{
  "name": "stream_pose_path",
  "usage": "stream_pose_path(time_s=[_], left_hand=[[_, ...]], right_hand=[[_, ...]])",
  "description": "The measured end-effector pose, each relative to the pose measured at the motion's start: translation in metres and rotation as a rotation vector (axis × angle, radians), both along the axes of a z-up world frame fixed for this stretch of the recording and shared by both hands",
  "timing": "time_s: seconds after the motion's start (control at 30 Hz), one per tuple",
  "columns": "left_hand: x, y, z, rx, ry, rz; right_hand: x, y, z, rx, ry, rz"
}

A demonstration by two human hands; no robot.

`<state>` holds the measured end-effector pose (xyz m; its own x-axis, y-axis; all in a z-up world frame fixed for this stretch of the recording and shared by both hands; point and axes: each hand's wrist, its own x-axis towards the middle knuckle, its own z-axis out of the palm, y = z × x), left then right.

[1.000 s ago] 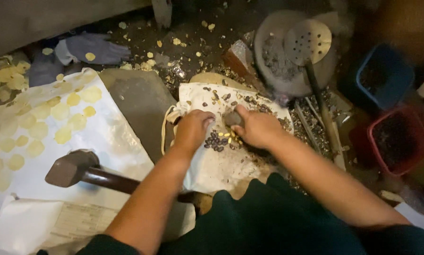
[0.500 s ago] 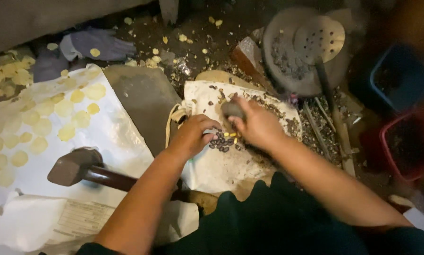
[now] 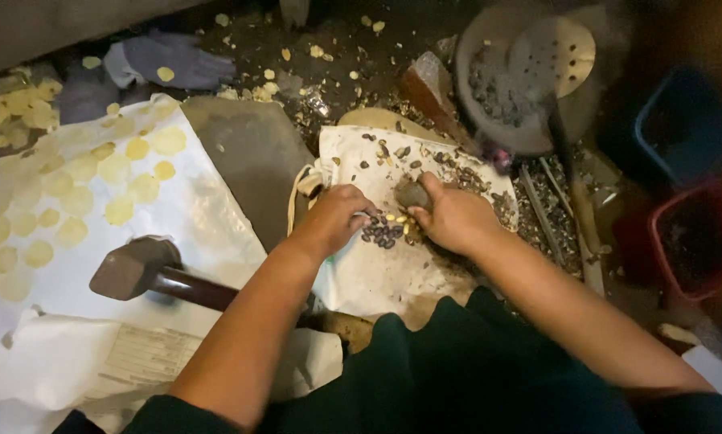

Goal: Cracking nuts with a stone and flattening them into discs using a mallet

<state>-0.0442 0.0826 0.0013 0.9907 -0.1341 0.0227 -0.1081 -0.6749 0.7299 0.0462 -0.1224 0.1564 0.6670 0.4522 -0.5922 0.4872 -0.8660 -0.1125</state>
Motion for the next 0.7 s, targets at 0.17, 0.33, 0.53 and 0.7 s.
stream_pose_path(time_s=[0.17,0.33,0.53,0.7], left_hand=[[0.007,-0.013,0.005,0.084,0.04,0.106],[0.031,-0.049,-0.003,0.064,-0.05,0.356],[0.019,-0.048,0.004,0.149,-0.019,0.404],[-0.008,-0.005,0.045,-0.138,0.037,0.038]], right_hand=[[-0.001,-0.007,0.014,-0.024,0.021,-0.057],[0.008,-0.015,-0.007,0.056,-0.037,-0.174],[0.014,-0.003,0.008,0.281,-0.084,-0.167],[0.009,-0.007,-0.003,0.523,-0.151,-0.106]])
